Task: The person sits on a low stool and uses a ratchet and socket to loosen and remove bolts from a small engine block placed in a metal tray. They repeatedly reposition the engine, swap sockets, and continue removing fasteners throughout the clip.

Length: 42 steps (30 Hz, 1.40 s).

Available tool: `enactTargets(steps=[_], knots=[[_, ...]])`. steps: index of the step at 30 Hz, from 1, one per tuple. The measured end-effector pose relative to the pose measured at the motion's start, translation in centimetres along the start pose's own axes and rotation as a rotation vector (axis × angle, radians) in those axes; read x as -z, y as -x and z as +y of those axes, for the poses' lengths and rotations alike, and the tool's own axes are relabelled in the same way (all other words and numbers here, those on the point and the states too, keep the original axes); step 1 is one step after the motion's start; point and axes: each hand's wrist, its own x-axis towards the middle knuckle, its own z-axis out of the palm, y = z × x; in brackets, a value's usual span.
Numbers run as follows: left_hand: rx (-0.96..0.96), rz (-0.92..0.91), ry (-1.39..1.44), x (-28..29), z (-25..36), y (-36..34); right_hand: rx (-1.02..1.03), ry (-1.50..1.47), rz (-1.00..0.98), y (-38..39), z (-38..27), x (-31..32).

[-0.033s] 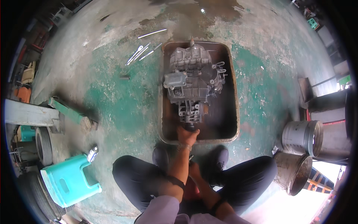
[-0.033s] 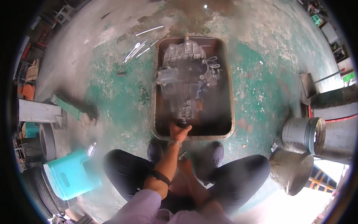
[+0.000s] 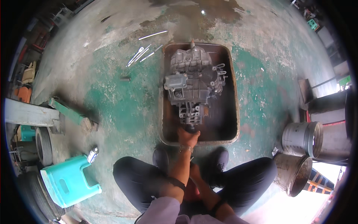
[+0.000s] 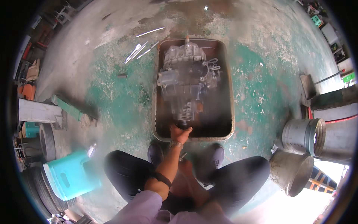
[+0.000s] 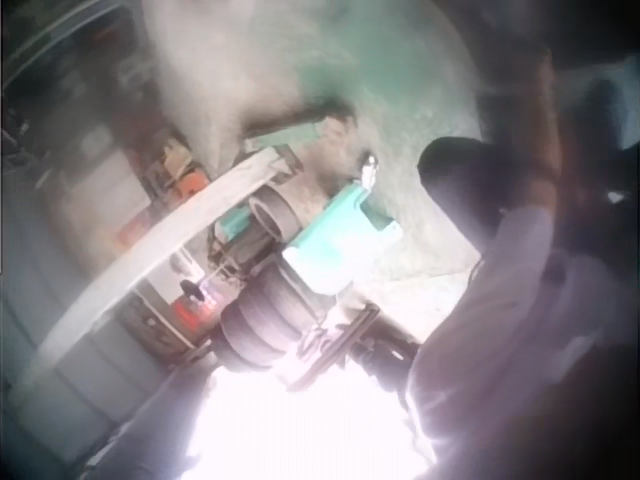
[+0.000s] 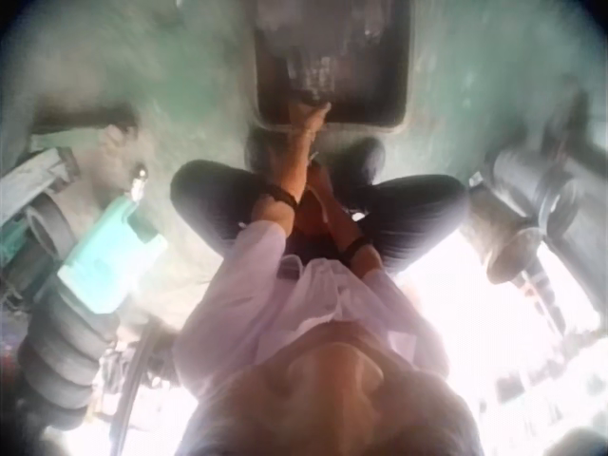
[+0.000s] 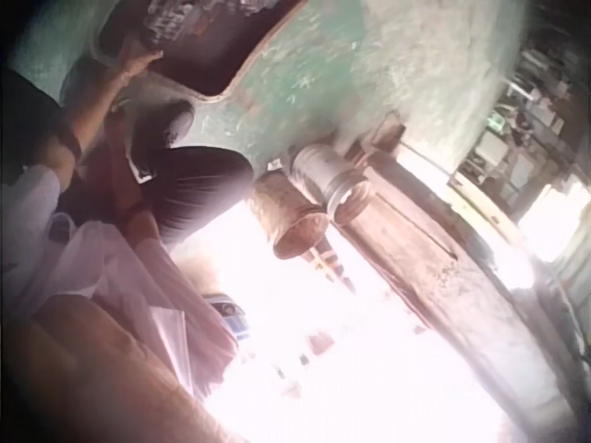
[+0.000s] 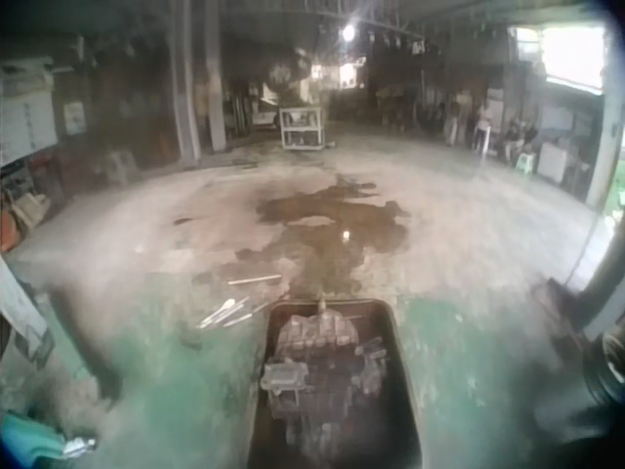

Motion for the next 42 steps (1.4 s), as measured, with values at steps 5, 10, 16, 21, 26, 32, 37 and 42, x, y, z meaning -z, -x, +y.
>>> enactTargets(steps=[5, 10, 16, 21, 26, 32, 37, 42], knots=[[0.116, -0.053, -0.059, -0.3, 0.5, 0.0, -0.06, 0.088, -0.029, -0.3, 1.2, -0.1], [0.071, -0.419, 0.471, 1.6, -1.7, -2.9, -0.051, 0.18, -0.129, 0.1, -1.5, 0.8], [0.032, -0.244, 0.356, 1.9, -0.3, -1.5, -0.046, 0.21, -0.128, -0.3, 0.4, 0.1], [0.18, 0.038, -0.272, 0.0, 2.6, 1.1, 0.049, 0.072, -0.07, -0.4, 6.2, -2.3], [0.217, -0.082, -0.22, -0.4, 2.3, 0.9, -0.022, 0.104, -0.101, -0.1, 7.0, -1.7], [0.21, -0.227, 0.046, 0.9, -1.1, -2.2, -0.009, 0.33, -0.201, 0.1, 0.9, 1.2], [0.181, -0.603, 0.302, 2.3, -1.9, -3.5, 0.382, 0.393, 0.085, 0.7, 0.0, 0.2], [0.276, -0.174, -0.215, 0.4, 1.6, 0.0, 0.045, 0.26, -0.102, -0.1, 1.9, 0.2]])
